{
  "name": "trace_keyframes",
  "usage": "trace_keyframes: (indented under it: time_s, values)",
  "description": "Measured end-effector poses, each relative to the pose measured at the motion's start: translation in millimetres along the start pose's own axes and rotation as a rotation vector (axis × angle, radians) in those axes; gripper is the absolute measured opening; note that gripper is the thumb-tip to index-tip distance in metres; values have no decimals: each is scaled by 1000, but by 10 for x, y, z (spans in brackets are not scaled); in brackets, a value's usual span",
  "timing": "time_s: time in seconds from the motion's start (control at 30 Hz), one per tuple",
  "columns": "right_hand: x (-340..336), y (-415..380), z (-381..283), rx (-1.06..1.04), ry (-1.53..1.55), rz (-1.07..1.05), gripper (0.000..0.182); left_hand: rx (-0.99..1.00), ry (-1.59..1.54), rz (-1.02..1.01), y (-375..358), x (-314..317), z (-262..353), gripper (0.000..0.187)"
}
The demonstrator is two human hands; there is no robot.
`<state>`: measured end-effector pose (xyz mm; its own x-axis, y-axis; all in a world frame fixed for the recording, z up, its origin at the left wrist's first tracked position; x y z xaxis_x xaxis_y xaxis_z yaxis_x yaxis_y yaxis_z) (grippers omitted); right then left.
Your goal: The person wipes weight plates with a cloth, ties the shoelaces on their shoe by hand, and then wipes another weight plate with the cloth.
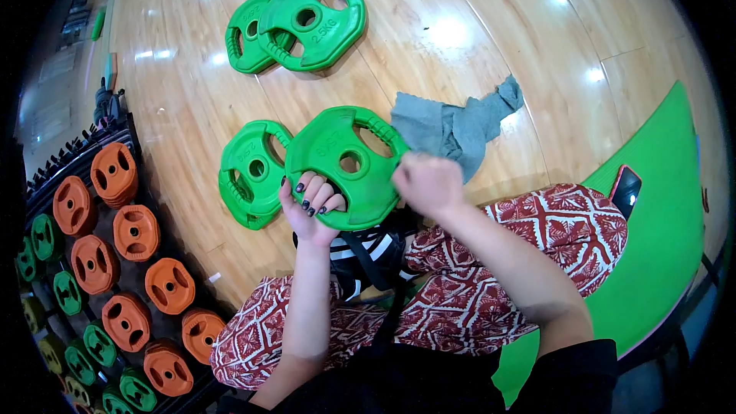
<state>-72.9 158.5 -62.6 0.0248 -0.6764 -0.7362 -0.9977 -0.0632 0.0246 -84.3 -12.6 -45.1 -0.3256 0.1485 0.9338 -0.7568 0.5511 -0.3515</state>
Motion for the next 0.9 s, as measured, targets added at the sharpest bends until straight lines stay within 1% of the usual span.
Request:
trace_keyframes:
  time_s: [0.07, 0.1, 0.17, 0.2, 0.27, 0.33, 0.4, 0.43, 0.53, 0.6, 0.67, 0.7, 0.77, 0.8, 0.87, 0.9]
  values:
    - [-22, 60, 170, 73, -38, 29, 18, 1, -5, 2, -17, 4, -4, 27]
    - [-35, 55, 135, 72, -44, 31, 18, 6, -9, 6, -8, -1, -1, 27]
    - [5, -16, -85, 32, -8, -75, 16, 4, 14, -7, 7, -6, 6, 26]
    - [-11, -72, -232, -70, 34, -114, 15, 3, 38, -16, 5, -6, 7, 26]
    - [-66, -151, -456, -207, 126, -127, 15, 7, 35, -11, 9, -6, 4, 26]
    - [-43, -134, -432, -200, 112, -118, 17, 6, 37, -2, -4, -8, 10, 26]
    - [28, -35, -218, -55, -6, -183, 19, 6, 3, 2, -1, -10, 5, 28]
    - [12, 30, -117, 15, -6, -98, 20, 4, 3, -1, 2, -10, 2, 28]
    - [-18, 43, -172, 42, 8, -114, 20, 7, 28, -11, 1, 2, 8, 26]
    - [16, -79, -442, -127, 92, -174, 18, 7, 32, 1, -8, -10, 8, 26]
    - [-48, -152, -759, -294, 156, -181, 18, 9, 20, 6, -7, -21, 12, 27]
    - [-42, -150, -745, -290, 160, -180, 18, 8, 12, 11, -6, -25, 14, 27]
    - [-44, -108, -729, -360, 164, -138, 18, 5, 15, 20, -4, -23, 10, 27]
    - [-21, -62, -666, -360, 166, -137, 18, 8, 14, 22, -6, -18, 9, 27]
    - [34, 72, -338, -128, -11, -76, 18, 7, 20, 5, -13, -19, 8, 26]
    - [5, 131, -253, -112, 1, 33, 18, 5, 23, -15, -7, -8, 5, 26]
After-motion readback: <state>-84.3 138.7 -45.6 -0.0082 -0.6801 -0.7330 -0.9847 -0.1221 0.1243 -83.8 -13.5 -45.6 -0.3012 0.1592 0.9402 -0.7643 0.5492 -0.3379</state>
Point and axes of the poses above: each hand's wrist, its own y-axis towards the middle knuckle, its own x-axis out of the palm, z = x × y, the point moved 5 cm from there along y, towards the middle knuckle, and after that the axes turned 8 degrees about -x, right-handed, at the moved point
